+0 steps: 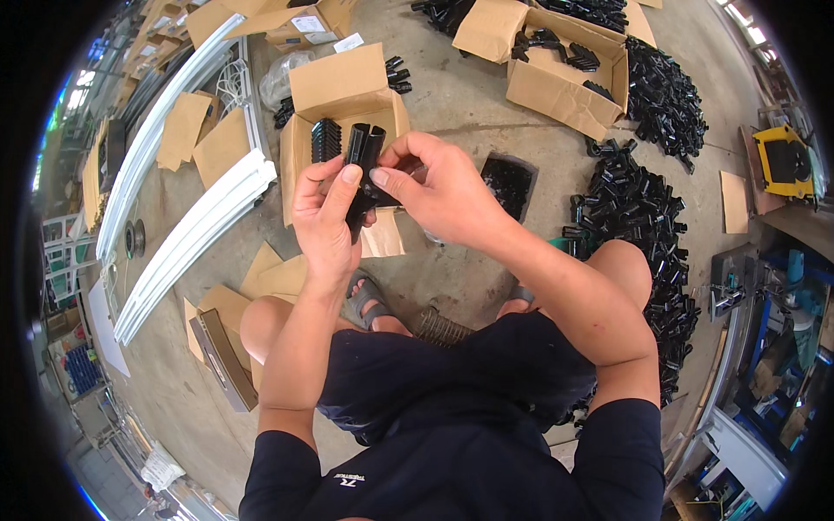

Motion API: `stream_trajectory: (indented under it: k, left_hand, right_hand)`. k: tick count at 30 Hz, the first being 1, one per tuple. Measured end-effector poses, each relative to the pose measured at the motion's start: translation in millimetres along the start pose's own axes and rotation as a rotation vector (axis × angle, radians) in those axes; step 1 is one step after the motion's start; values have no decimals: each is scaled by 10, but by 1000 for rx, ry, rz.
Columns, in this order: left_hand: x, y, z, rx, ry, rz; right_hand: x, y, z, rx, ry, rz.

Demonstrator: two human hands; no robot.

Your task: The person assembles black plastic corner joints by hand while sitting on the floor, handling one piece at a time and placing the assembled units back into a cardboard box.

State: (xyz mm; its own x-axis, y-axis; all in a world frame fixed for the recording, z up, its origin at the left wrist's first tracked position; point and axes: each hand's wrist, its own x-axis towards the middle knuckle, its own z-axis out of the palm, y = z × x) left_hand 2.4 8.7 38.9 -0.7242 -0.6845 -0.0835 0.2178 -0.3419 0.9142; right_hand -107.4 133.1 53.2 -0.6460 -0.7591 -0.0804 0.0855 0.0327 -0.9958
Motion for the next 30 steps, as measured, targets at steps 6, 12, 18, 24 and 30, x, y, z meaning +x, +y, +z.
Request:
stream_trajectory:
  k: [6,12,18,24,30]
  left_hand:
    - [0,-26,-13,-41,-1,-15]
    - [-15,-6,4,-34,16,-10]
    - [-13,8,16,-31,21,2]
    - [-8,8,18,1,33,4]
    - [-20,2,3,61,14,23]
  right_hand:
    - [21,38,-1,-82,20,-43]
    - [37,89,12,-74,23,-123]
    - [34,50,5,-120,15,-64]
    - [76,126,-29,-141,0,-146]
    - [40,105,-22,-80,-9,-155]
